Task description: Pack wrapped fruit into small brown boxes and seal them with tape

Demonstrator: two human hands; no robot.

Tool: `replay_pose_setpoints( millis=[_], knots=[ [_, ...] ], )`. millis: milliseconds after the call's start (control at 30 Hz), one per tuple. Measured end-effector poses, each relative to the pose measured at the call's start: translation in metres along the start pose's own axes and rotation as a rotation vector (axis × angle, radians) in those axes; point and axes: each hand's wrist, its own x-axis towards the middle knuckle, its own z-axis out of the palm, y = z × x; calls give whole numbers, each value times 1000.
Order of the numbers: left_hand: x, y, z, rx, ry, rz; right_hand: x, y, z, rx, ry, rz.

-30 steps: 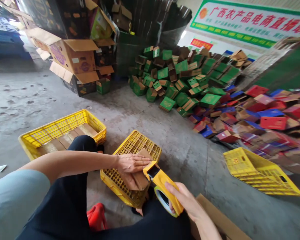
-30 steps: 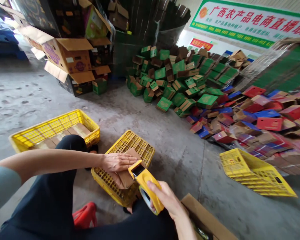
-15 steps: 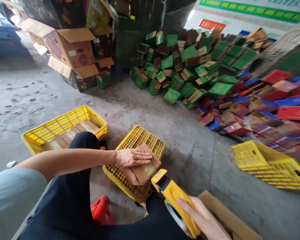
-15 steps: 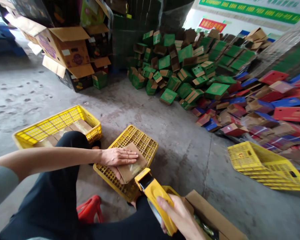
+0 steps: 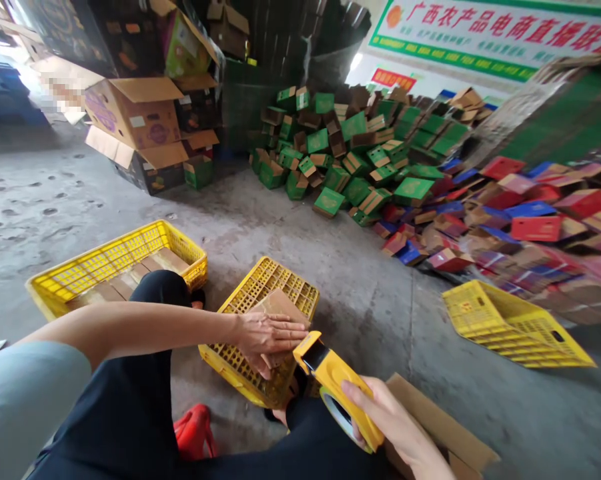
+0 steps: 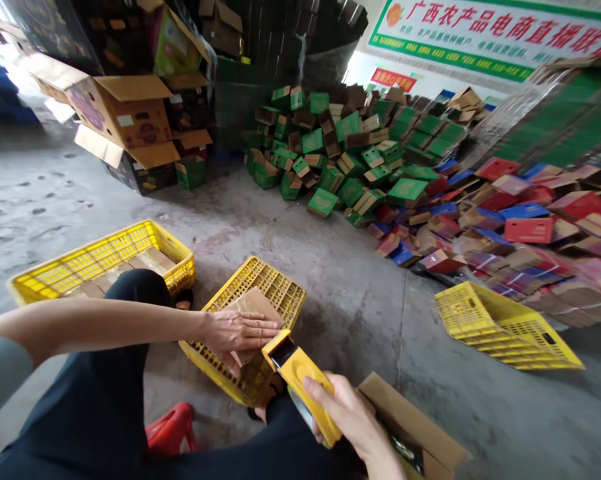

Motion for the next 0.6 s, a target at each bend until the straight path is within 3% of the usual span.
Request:
replay_pose_setpoints(
  millis=[200,600],
  knots=[
    [3,-10,16,-79,10,19,-2,10,3,30,-63,21],
    [2,-10,13,-101,-2,-15,-26,23,-8,33,12,87]
  ],
)
